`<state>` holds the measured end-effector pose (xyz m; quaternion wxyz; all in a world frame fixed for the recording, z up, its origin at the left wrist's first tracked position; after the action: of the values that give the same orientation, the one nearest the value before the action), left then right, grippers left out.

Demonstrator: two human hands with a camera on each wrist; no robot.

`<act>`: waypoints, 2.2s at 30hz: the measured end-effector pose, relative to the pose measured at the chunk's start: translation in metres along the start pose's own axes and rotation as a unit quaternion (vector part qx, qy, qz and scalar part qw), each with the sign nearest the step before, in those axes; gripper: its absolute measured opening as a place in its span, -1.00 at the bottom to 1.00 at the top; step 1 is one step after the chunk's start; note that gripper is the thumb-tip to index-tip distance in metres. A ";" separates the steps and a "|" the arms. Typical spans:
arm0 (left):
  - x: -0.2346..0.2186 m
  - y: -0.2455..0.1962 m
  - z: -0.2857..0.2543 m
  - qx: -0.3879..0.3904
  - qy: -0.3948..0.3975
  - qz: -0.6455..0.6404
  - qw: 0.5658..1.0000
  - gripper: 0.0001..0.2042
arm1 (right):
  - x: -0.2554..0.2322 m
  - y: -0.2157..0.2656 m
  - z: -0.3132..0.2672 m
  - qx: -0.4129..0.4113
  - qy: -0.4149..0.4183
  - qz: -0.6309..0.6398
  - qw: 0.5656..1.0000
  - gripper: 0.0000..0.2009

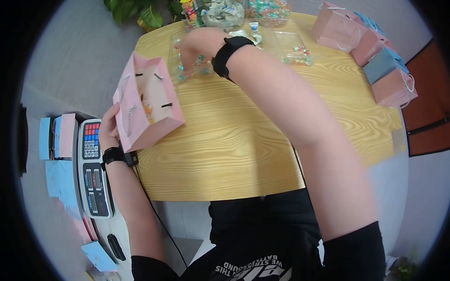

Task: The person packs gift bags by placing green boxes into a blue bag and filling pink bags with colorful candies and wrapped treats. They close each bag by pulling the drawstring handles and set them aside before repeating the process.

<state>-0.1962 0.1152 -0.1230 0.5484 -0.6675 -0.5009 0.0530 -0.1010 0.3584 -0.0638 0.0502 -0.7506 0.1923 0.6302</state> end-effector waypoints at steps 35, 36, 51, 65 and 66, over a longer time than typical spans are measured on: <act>0.004 0.004 0.008 -0.030 0.034 0.006 0.999 -0.49 | -0.031 -0.016 0.011 -0.078 -0.285 0.194 0.935 -0.77; 0.005 0.004 0.008 -0.034 0.049 0.003 0.998 -0.50 | -0.037 -0.020 0.009 -0.068 -0.313 0.218 0.922 -0.78; 0.022 0.003 0.005 -0.031 0.096 -0.038 0.994 -0.50 | -0.078 -0.015 -0.029 -0.095 -0.339 0.338 0.873 -0.83; 0.030 0.002 0.004 -0.040 0.129 -0.055 0.989 -0.53 | -0.061 0.092 -0.059 -0.254 -0.223 0.273 0.901 -0.74; 0.033 0.003 0.003 -0.045 0.138 -0.060 0.988 -0.53 | -0.058 0.098 -0.057 -0.254 -0.223 0.273 0.901 -0.74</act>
<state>-0.1803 0.1409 -0.1105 0.5840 -0.6610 -0.4613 -0.0953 -0.0901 0.2632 0.0205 -0.2742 -0.4960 0.2068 0.7975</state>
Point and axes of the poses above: each hand's wrist, its own z-axis towards the middle knuckle, its own x-axis out of the palm, y = z × x, the point moved 10 cm from there along z, towards the middle knuckle, and after that the axes turned 12 degrees about -y, right-handed, at the moved point
